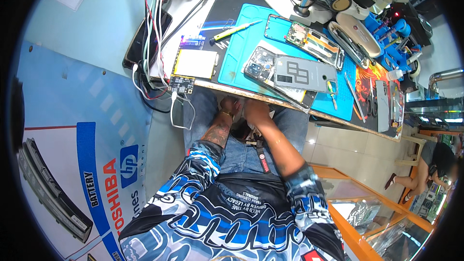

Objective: The person uses a screwdriver to work on a disassembled smartphone, applies adhesive from a tube to a back cover, and handles internal components on a workbench.

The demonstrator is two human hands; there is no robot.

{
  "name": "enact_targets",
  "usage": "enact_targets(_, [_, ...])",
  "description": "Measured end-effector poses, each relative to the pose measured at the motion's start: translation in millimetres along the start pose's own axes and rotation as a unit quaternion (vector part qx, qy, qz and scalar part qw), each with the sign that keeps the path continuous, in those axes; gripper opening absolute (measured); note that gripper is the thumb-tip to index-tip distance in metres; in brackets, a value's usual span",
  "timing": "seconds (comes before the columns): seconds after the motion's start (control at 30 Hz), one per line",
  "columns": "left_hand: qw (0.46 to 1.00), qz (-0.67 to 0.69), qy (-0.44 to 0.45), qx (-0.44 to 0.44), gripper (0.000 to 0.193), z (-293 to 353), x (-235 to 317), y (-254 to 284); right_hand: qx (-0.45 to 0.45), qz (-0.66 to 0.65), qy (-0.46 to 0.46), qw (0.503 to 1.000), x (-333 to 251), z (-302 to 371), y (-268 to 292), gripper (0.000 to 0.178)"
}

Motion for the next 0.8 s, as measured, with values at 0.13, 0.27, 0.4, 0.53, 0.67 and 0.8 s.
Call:
enact_targets(0.13, [0.999,-0.029,0.015,0.007,0.024,13,8,0,0.173,-0.049,0.077,0.981,32,-116,-59,0.053])
enact_targets(0.27, [0.987,-0.148,-0.045,-0.039,0.021,-21,-2,28,0.177,-0.115,0.020,0.977,37,-146,-82,0.055])
enact_targets(0.4, [0.975,-0.213,-0.042,-0.052,0.021,-33,-22,46,0.239,-0.175,-0.082,0.952,37,-150,-105,0.057])
enact_targets(0.53, [0.986,-0.137,-0.004,-0.094,0.027,-22,-35,58,0.217,-0.135,-0.079,0.964,39,-152,-123,0.058])
enact_targets(0.67, [0.998,0.026,0.047,-0.032,0.031,-12,-28,61,0.290,-0.264,-0.124,0.911,42,-152,-122,0.057])
enact_targets(0.8, [0.997,0.025,0.061,-0.042,0.027,19,-17,47,0.278,-0.129,-0.050,0.951,55,-175,-129,0.053])
Point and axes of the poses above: each hand's wrist, its own z-axis away from the middle knuckle, its own y-axis out of the back of the hand, x = y × z, the point moved 4 cm from there along -z, towards the middle knuckle, and after that the axes turned 5 degrees about -y, right-handed, at the moved point
